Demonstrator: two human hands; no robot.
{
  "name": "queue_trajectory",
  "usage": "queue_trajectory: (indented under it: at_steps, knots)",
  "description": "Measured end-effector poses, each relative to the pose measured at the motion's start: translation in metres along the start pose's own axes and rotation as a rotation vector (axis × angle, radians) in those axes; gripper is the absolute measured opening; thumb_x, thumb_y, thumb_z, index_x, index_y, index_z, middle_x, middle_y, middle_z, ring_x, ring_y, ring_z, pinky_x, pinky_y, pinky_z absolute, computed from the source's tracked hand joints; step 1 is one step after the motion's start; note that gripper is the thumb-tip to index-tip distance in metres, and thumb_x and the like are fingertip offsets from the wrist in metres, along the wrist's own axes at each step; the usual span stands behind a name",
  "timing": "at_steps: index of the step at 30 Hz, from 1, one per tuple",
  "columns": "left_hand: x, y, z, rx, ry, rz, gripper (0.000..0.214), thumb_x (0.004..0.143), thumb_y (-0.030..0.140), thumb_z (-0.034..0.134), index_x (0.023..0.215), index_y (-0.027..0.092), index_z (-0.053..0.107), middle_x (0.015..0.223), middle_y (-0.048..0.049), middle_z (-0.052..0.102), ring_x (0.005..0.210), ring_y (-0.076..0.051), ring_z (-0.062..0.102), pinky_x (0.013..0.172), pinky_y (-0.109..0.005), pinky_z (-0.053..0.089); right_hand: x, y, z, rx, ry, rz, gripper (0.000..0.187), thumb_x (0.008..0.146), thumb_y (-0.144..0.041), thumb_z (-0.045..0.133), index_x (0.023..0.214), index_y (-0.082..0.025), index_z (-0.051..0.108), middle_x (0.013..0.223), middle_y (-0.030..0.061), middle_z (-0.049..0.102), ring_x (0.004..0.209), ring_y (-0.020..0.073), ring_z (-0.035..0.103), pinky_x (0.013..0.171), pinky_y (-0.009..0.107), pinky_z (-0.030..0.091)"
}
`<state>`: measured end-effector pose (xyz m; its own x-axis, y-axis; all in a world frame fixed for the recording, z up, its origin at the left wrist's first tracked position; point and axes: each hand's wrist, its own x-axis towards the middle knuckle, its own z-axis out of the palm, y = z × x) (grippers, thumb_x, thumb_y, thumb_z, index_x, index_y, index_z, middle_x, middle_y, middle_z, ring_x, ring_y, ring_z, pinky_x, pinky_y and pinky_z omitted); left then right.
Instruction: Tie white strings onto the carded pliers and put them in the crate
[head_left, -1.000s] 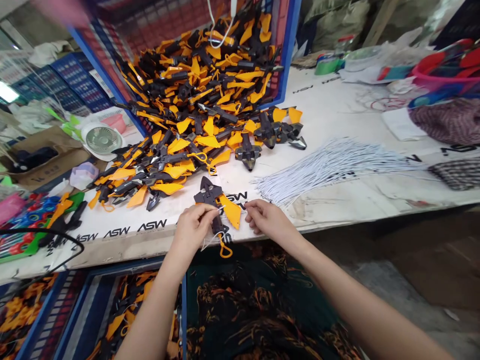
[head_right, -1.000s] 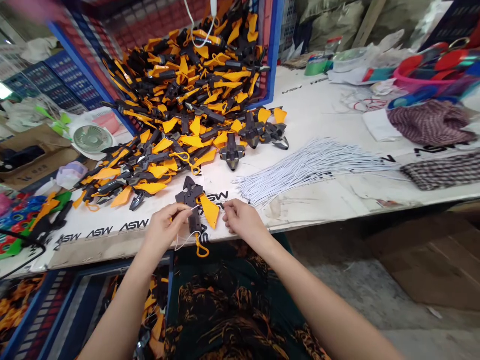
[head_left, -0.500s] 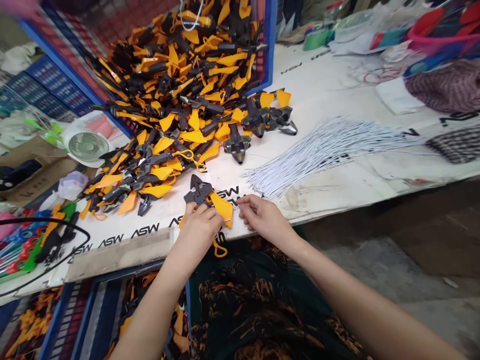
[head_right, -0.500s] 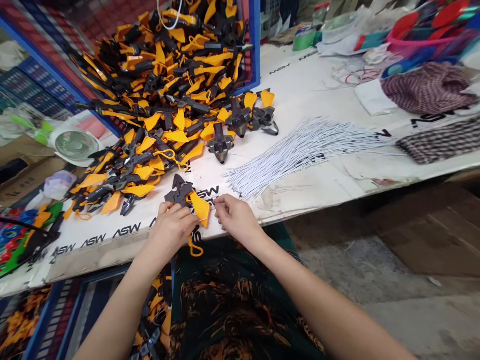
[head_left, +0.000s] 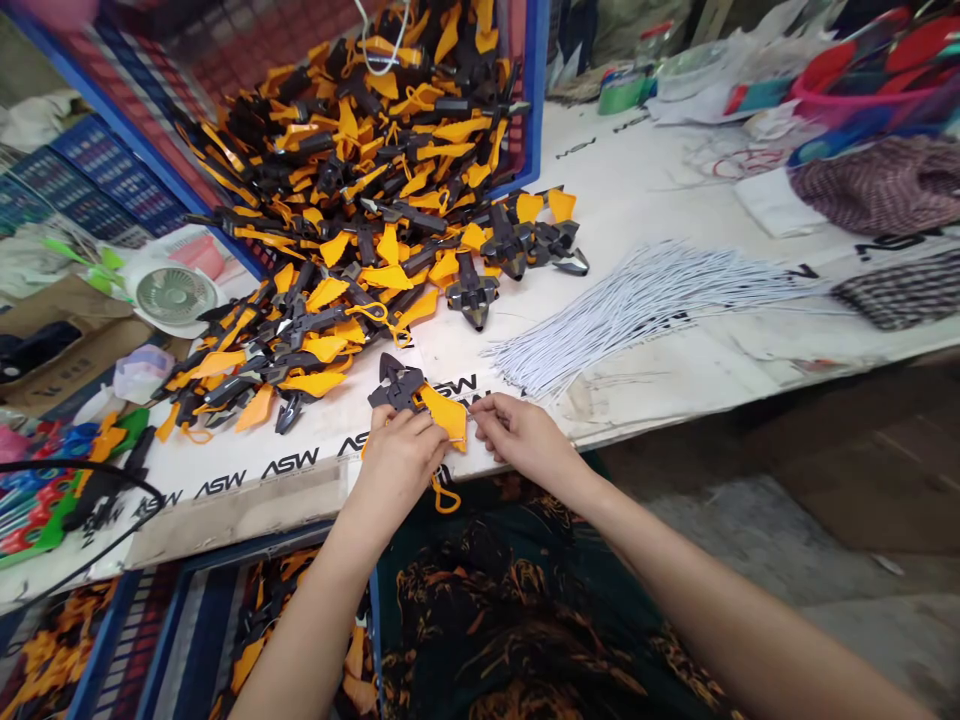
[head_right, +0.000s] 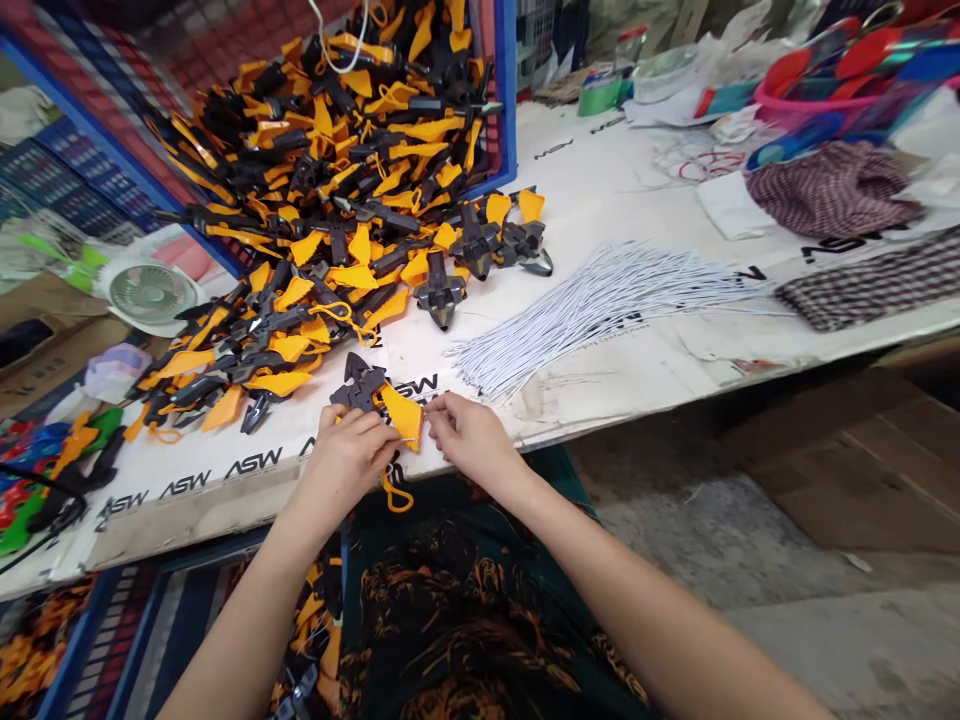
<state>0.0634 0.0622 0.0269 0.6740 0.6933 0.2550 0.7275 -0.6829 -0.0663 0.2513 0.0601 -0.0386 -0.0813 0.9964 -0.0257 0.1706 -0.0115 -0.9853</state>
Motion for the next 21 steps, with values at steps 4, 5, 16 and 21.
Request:
queue_trajectory:
  at_steps: [4, 5, 16, 21]
  knots:
    - [0.002, 0.004, 0.004, -0.035, 0.002, -0.043, 0.018, 0.096, 0.025, 0.054, 0.082, 0.021, 0.066, 0.079, -0.0009, 0.068, 0.077, -0.018, 0.058, 0.082, -0.038, 0.031, 0.0, -0.001, 0.0, 0.043, -0.025, 0.016, 0.02, 0.087, -0.026, 0.05, 0.099, -0.018, 0.063, 0.072, 0.002, 0.065, 0.056, 0.0138, 0.061, 0.048, 0.024, 0.051]
    - [0.002, 0.006, 0.005, -0.046, 0.003, -0.069, 0.019, 0.095, 0.024, 0.054, 0.082, 0.021, 0.066, 0.079, -0.0011, 0.068, 0.078, -0.018, 0.058, 0.082, -0.038, 0.031, 0.0, -0.001, -0.001, 0.062, -0.03, 0.032, 0.019, 0.086, -0.026, 0.051, 0.099, -0.018, 0.062, 0.072, 0.002, 0.065, 0.056, 0.014, 0.061, 0.048, 0.024, 0.052]
    - [0.005, 0.008, 0.009, -0.181, -0.036, -0.17, 0.012, 0.091, 0.018, 0.058, 0.081, 0.021, 0.064, 0.08, 0.002, 0.067, 0.08, -0.016, 0.059, 0.082, -0.037, 0.03, -0.002, -0.005, -0.002, 0.06, -0.028, 0.039, 0.018, 0.086, -0.026, 0.05, 0.097, -0.019, 0.062, 0.07, 0.0013, 0.064, 0.053, 0.0135, 0.059, 0.048, 0.024, 0.051]
    - [0.005, 0.006, 0.005, -0.185, -0.074, -0.13, 0.014, 0.093, 0.019, 0.055, 0.082, 0.022, 0.065, 0.079, 0.0017, 0.067, 0.08, -0.017, 0.059, 0.082, -0.037, 0.03, -0.003, -0.003, -0.003, 0.031, -0.035, 0.002, 0.018, 0.086, -0.026, 0.049, 0.096, -0.019, 0.062, 0.071, 0.0015, 0.065, 0.053, 0.0134, 0.059, 0.049, 0.024, 0.049]
